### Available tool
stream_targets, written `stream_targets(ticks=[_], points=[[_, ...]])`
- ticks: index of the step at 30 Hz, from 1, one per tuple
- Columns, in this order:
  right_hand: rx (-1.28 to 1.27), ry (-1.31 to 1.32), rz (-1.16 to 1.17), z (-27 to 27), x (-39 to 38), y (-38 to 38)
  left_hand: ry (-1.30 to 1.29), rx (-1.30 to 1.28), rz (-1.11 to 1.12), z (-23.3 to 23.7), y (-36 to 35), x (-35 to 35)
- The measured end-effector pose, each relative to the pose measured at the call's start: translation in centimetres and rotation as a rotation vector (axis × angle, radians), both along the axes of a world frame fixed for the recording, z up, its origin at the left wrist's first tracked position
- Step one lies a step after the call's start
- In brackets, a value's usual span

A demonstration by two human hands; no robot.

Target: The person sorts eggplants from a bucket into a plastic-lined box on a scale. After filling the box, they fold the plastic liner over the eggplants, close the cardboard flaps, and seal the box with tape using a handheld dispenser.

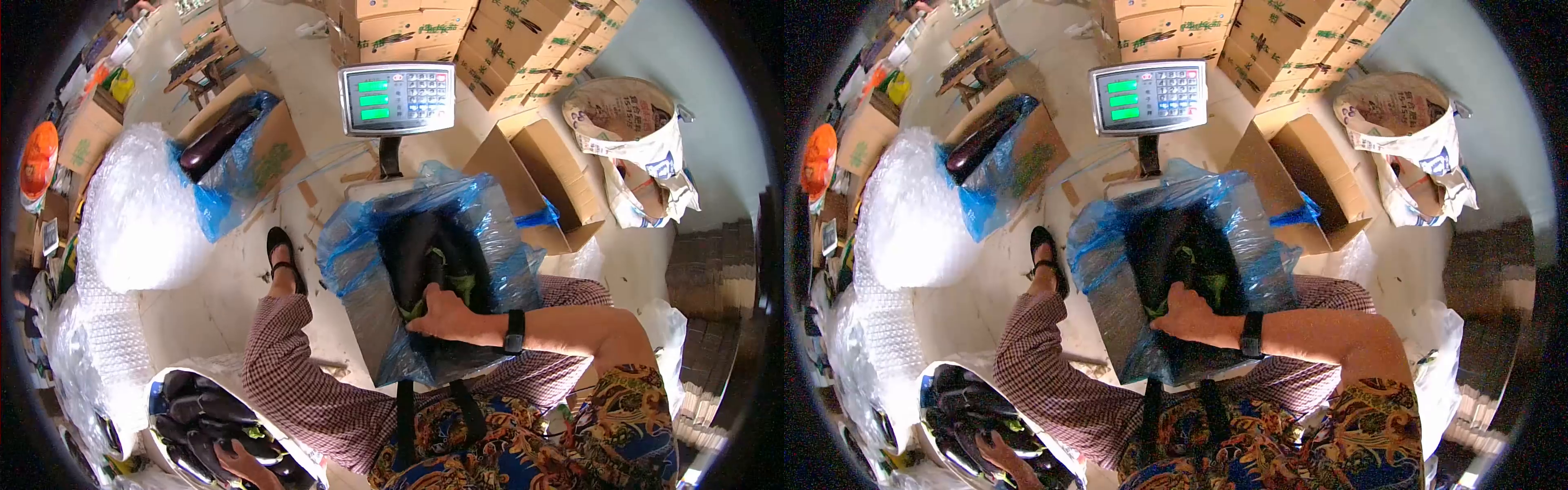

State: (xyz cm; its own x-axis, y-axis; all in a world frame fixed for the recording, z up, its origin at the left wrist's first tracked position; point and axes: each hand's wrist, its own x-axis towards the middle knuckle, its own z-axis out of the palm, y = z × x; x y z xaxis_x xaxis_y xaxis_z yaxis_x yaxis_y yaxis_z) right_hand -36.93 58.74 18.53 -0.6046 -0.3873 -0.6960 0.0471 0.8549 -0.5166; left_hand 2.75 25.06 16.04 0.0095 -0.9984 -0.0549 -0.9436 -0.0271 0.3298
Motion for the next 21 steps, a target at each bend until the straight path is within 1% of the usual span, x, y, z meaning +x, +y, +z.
stream_targets(ticks=[1,2,4,5,6,8,10,12,13,14,15,16,17,18,19,20,21], points=[[0.036,0.063,0.081,0.5,0.3,0.1,0.198,-0.062,-0.138,0.4,-0.1,-1.2],[0.036,0.060,0.076,1.6,0.4,0.1,0.195,-0.062,-0.142,2.4,0.6,-4.0],[0.026,-0.298,0.089,3.5,0.7,0.4,0.473,-0.204,-0.497,8.5,4.6,-11.6],[0.026,-0.309,0.085,3.0,0.9,0.9,0.554,-0.055,-0.577,10.3,6.4,-14.0],[-0.046,-0.358,0.016,1.8,1.3,1.6,0.627,0.101,-0.655,11.6,8.1,-16.2],[-0.193,-0.469,-0.134,-0.1,2.8,2.7,0.531,-0.037,-1.108,12.9,10.3,-20.5],[-0.237,-0.611,-0.149,0.5,1.8,2.4,0.662,0.218,-1.208,12.6,12.8,-23.8],[-0.270,-0.587,-0.088,-1.0,1.5,3.2,0.662,0.511,-1.224,12.6,15.2,-27.4],[-0.271,-0.591,-0.089,-0.6,0.7,3.4,0.648,0.500,-1.355,12.2,16.3,-29.3],[-0.304,-0.356,0.182,0.1,-0.5,3.5,0.632,0.483,-1.483,11.3,17.2,-31.4],[-0.335,-0.111,0.448,0.4,-1.6,3.5,0.641,0.467,-1.525,10.0,18.1,-33.3],[-0.286,0.130,0.441,-0.6,-2.3,3.6,0.643,0.454,-1.572,8.6,18.9,-34.9],[-0.081,0.319,0.352,1.2,-3.9,2.5,0.576,0.326,-1.609,7.3,19.5,-36.6],[-0.118,0.444,0.169,1.3,-5.7,2.5,0.511,0.196,-1.644,6.0,20.0,-38.1],[-0.109,0.593,0.077,0.5,-7.5,2.5,0.505,0.187,-1.654,4.8,20.4,-39.3],[-0.117,0.600,0.069,0.0,-9.3,2.5,0.352,0.093,-1.637,3.5,20.7,-40.4],[-0.167,0.342,-0.131,-0.2,-11.0,2.2,0.201,-0.002,-1.612,2.6,21.0,-41.2]])
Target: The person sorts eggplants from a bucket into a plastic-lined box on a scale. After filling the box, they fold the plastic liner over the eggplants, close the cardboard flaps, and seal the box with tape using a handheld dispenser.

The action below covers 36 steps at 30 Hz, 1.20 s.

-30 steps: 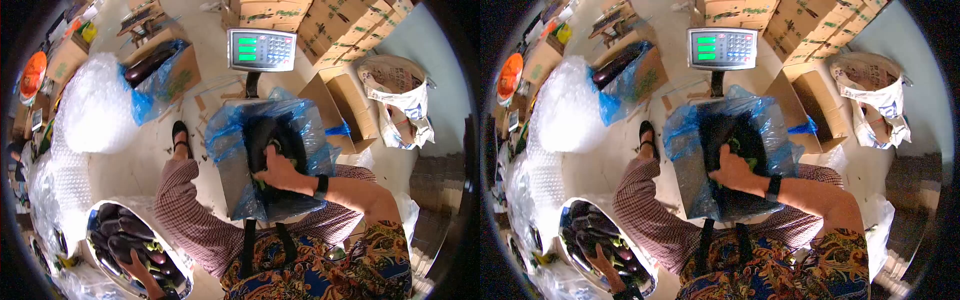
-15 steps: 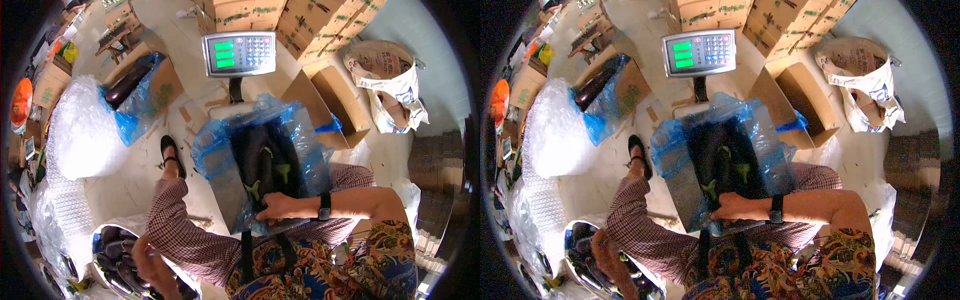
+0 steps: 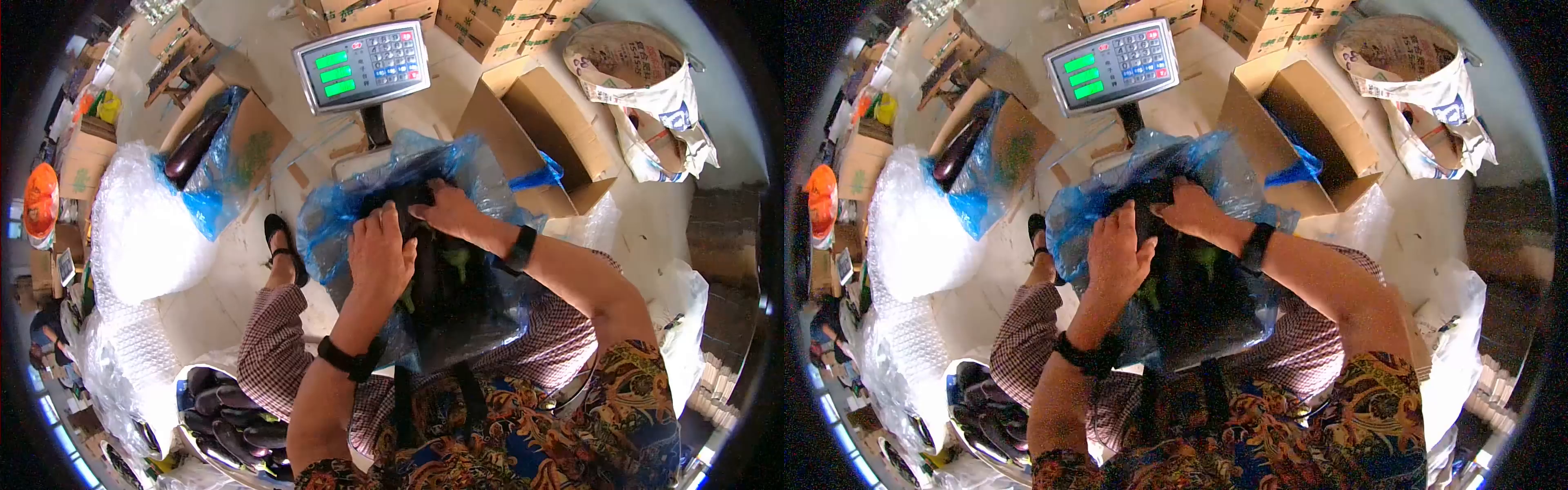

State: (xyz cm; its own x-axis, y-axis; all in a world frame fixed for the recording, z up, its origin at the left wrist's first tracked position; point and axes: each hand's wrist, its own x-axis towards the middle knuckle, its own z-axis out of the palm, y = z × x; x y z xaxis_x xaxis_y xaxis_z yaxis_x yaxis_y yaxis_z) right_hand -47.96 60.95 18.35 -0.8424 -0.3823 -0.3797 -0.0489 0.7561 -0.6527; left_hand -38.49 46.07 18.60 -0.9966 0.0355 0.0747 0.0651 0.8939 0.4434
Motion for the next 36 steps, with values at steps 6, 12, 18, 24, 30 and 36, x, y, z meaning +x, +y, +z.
stream_targets(ticks=[6,12,18,24,30,36], points=[[-0.612,-0.641,-0.336,-0.1,-1.4,-1.7,-0.078,-0.062,0.174,-2.0,0.3,-1.2],[-0.878,-0.532,-0.008,9.8,0.8,1.1,0.161,0.351,0.232,6.3,-0.9,1.1],[-0.770,-0.625,-0.020,14.7,0.7,5.7,-0.300,1.680,0.408,11.7,-4.2,4.4],[-0.564,-0.576,0.010,10.6,0.6,5.9,-0.295,1.831,0.417,7.9,-4.2,5.4],[-0.571,-0.590,0.006,8.7,0.1,6.0,-0.342,1.811,0.430,6.8,-3.5,5.0],[-0.536,-0.581,0.019,8.7,-0.5,6.2,-0.444,1.767,0.380,5.7,-3.5,5.1]])
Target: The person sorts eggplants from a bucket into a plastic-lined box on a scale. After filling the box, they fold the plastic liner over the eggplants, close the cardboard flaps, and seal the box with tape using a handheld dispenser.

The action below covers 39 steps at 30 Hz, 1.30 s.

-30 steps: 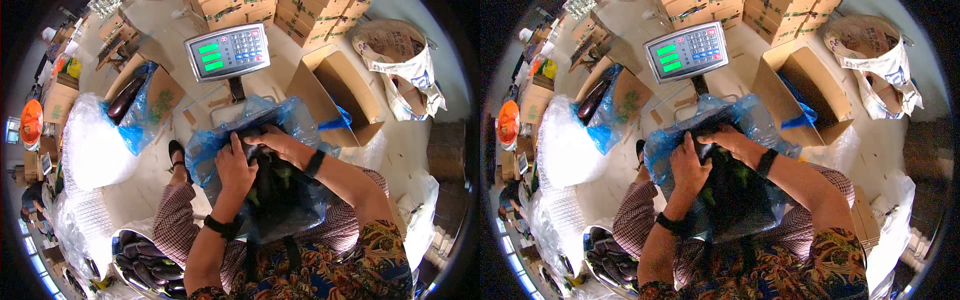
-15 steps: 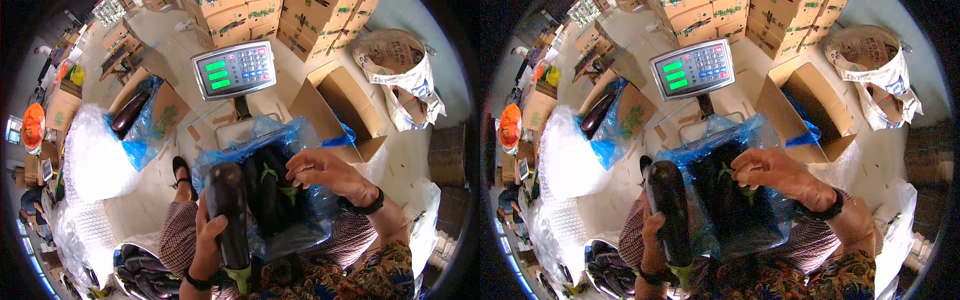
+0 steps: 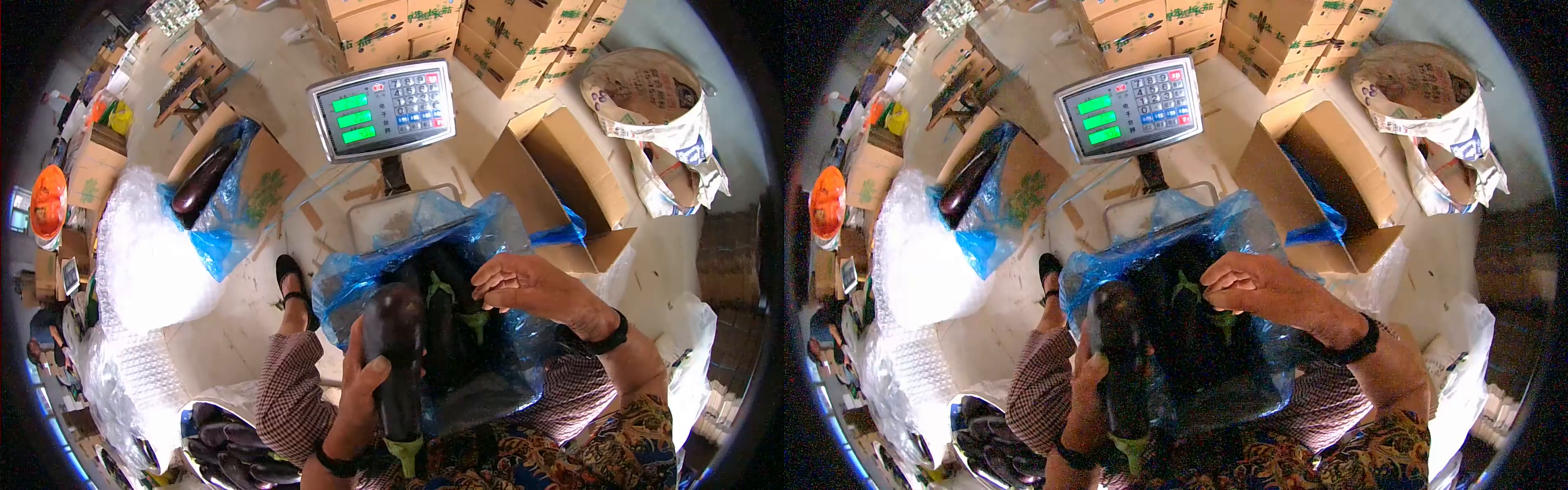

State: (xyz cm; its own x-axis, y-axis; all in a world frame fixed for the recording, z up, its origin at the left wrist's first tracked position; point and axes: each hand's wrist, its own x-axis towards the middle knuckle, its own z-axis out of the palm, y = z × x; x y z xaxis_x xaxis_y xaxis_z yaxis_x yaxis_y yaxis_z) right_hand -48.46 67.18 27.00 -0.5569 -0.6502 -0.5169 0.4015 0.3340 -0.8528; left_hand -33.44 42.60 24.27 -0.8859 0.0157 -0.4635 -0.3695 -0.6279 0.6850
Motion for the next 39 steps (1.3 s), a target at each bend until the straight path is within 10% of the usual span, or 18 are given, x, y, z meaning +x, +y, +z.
stream_targets(ticks=[11,21,25,26,34,37,39], points=[[0.077,0.171,0.011,0.4,1.2,-2.1,0.179,-0.009,0.177,4.2,-2.4,2.3],[0.092,0.235,0.203,2.7,6.1,-8.7,-0.002,-0.620,0.502,8.5,-12.9,22.5],[0.077,0.508,0.462,0.4,7.6,-10.1,-0.195,-1.104,0.675,2.7,-15.4,31.8],[0.031,0.181,0.287,3.1,9.8,-12.1,-0.447,-1.149,0.629,2.8,-15.5,32.4],[0.443,0.224,0.163,-1.9,5.1,-4.8,-0.599,-1.682,0.498,-9.2,-18.3,41.6],[0.592,0.382,0.345,-4.7,4.9,-2.9,-0.586,-1.755,0.419,-8.2,-18.0,39.2],[0.548,0.984,0.480,-6.3,5.7,-3.3,-0.542,-1.760,0.388,-8.4,-17.8,38.2]])
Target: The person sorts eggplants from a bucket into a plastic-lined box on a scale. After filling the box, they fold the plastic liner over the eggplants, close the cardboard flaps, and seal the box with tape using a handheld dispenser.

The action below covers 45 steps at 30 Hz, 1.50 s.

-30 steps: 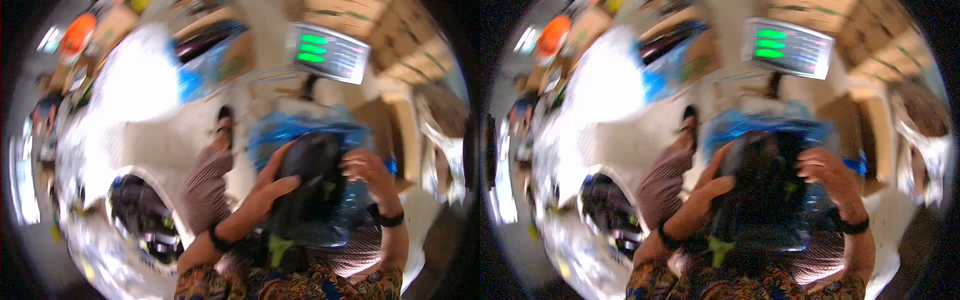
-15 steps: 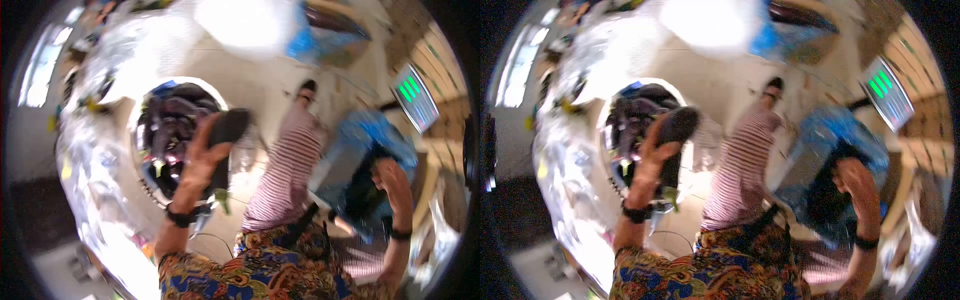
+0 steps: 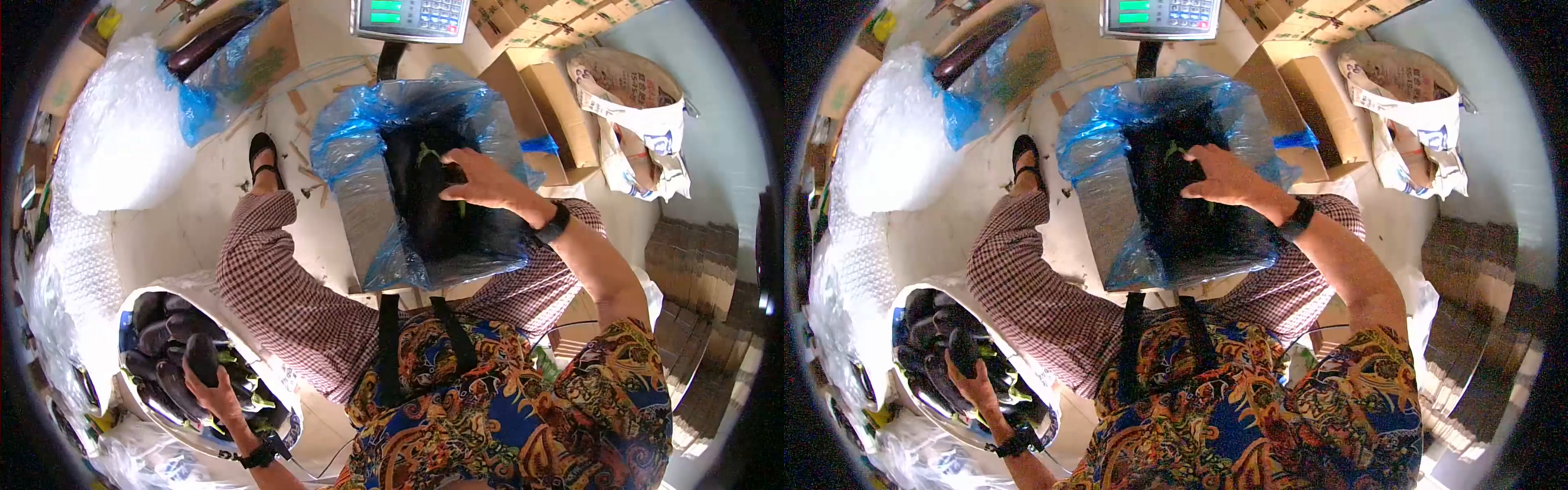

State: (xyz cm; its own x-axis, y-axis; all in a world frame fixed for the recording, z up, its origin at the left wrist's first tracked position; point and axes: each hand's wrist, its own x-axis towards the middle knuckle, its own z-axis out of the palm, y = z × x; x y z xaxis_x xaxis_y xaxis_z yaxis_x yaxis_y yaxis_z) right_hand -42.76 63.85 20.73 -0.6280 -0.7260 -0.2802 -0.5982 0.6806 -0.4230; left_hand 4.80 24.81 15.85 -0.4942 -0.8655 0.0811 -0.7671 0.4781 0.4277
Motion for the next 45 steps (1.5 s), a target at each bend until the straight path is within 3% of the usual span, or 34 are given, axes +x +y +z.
stream_targets(ticks=[3,4,6,8,9,11,14,17,20,21,23,25,27,28,29,30,34,36,38,40,42,43,45], points=[[0.029,-0.051,-0.050,-1.8,0.0,-1.8,-0.093,-0.124,-0.270,-1.0,0.4,-1.1],[0.040,-0.022,-0.111,-2.7,0.1,-2.4,-0.114,-0.132,-0.243,-1.8,0.8,-1.0],[0.051,0.006,-0.229,-3.8,0.6,-3.0,-0.020,0.095,-0.016,-1.0,2.5,-2.6],[0.158,0.009,-0.395,-3.6,2.5,-3.4,-0.043,0.009,-0.015,-1.9,2.2,-1.7],[-0.059,-0.025,-0.277,-2.4,3.3,-2.9,-0.052,-0.060,-0.004,-2.2,2.0,-1.2],[0.023,-0.179,-0.363,-2.4,4.0,-2.5,-0.014,-0.265,-0.087,-3.2,1.6,0.0],[-0.039,-0.106,-0.386,-3.5,3.7,-3.2,-0.117,-0.211,-0.065,0.0,2.0,-0.7],[-0.030,-0.114,-0.439,-6.0,3.0,-3.3,-0.150,-0.117,-0.053,0.2,3.7,-0.6],[-0.195,-0.165,-0.287,-13.4,-1.5,0.4,-0.100,-0.076,0.010,-0.9,4.5,0.2],[-0.197,-0.160,-0.263,-11.9,-0.8,-0.4,-0.076,-0.082,0.018,-1.3,4.4,0.8],[-0.314,-0.431,-0.556,-7.2,0.6,-1.1,-0.056,-0.084,0.038,-1.5,4.9,1.5],[-0.396,-0.598,-0.651,-0.4,2.5,-2.7,-0.091,0.026,0.054,-0.5,5.5,2.2],[-0.447,-0.613,-0.608,3.7,2.0,-2.1,-0.109,0.038,0.062,0.2,6.7,2.5],[-0.480,-0.527,-0.441,5.5,2.3,-1.5,-0.129,0.045,0.056,0.4,7.1,2.7],[-0.571,-0.581,-0.496,7.1,2.1,-1.8,-0.151,0.048,0.046,0.1,7.4,3.1],[-0.662,-0.635,-0.549,8.4,1.9,-2.1,-0.147,0.049,0.052,0.0,7.5,3.4],[-0.625,-0.570,-0.462,10.2,-2.9,0.9,-0.029,0.060,0.065,-0.5,8.3,4.6],[-0.932,-1.003,-0.526,13.4,0.7,-3.9,0.072,0.010,0.082,-0.5,8.2,5.1],[-0.963,-0.873,-0.593,13.7,3.9,-7.4,0.173,0.022,0.234,0.0,7.6,5.2],[-0.824,-0.967,-0.389,12.7,6.6,-10.8,0.253,0.102,0.349,0.6,6.5,5.1],[-0.644,-0.880,-0.219,15.8,14.5,-17.7,0.660,0.467,0.573,0.5,4.8,5.9],[-0.587,-0.896,-0.117,15.2,15.9,-19.7,0.960,0.657,0.417,3.8,4.3,4.8],[-0.494,-0.862,0.119,12.6,18.2,-23.0,0.773,0.529,0.069,9.9,5.2,2.1]])
